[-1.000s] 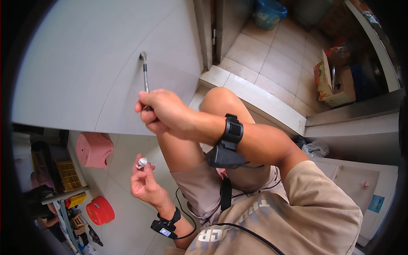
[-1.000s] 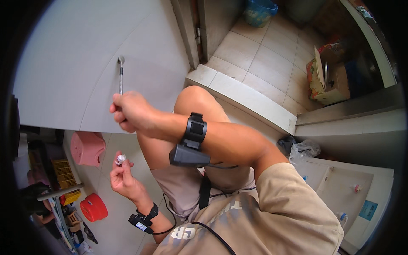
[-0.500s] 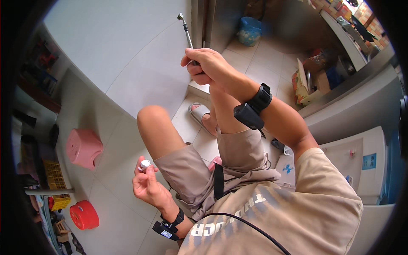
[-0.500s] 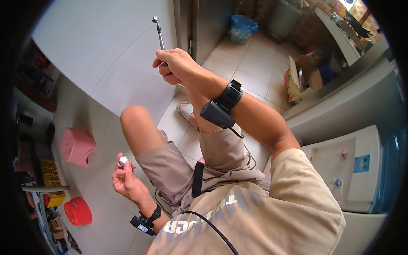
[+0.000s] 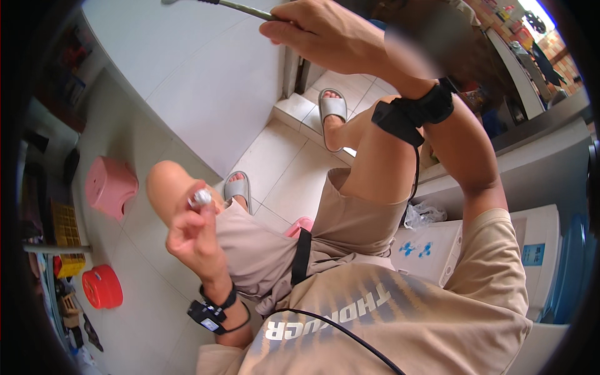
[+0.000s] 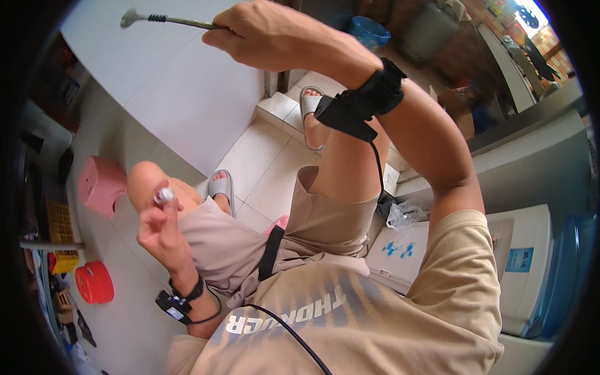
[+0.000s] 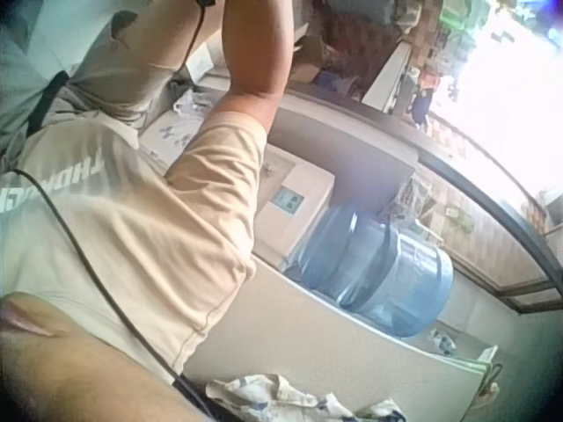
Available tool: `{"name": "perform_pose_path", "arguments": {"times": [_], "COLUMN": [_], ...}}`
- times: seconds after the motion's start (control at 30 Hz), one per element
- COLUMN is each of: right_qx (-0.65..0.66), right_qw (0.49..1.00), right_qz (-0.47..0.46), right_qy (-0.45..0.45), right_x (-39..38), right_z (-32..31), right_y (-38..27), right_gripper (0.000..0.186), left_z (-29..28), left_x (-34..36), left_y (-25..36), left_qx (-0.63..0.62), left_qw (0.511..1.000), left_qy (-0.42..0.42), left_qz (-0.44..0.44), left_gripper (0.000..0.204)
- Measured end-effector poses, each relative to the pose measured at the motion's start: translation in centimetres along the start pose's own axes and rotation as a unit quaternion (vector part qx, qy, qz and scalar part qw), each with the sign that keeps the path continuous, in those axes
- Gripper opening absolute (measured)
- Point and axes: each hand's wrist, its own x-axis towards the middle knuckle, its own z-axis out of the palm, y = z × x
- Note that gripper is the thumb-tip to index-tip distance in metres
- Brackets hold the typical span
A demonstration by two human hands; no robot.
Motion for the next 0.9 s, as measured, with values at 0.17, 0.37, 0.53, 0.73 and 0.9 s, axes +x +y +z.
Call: {"name": "perform_pose_path", "arguments": {"times": [0.17,0.37,0.53,0.73,0.9], "right_qx": [-0.055,-0.129,-0.152,-0.158,-0.084], "right_qw": [0.995,0.987,0.983,0.98,0.982], "right_qz": [-0.035,0.021,0.027,0.037,0.109], "right_qy": [-0.074,-0.092,-0.097,-0.114,-0.128], "right_x": [-0.2,1.5,3.5,6.2,6.2], "right_z": [0.1,5.4,7.7,8.0,8.9], "right_y": [4.6,11.9,16.0,17.9,19.3], "right_gripper": [0.018,0.035,0.031,0.028,0.025], "left_z": [2.4,5.3,5.2,5.1,5.3], "left_x": [5.9,13.6,17.5,17.8,17.0], "left_y": [1.8,-1.2,-6.3,-10.4,-9.9], "left_qx": [0.077,0.184,0.305,0.351,0.366], "left_qw": [0.99,0.955,0.883,0.859,0.839], "left_qy": [-0.073,-0.212,-0.338,-0.348,-0.386], "left_qz": [0.089,0.1,0.118,0.134,0.114], "left_gripper": [0.023,0.016,0.015,0.017,0.017]}}
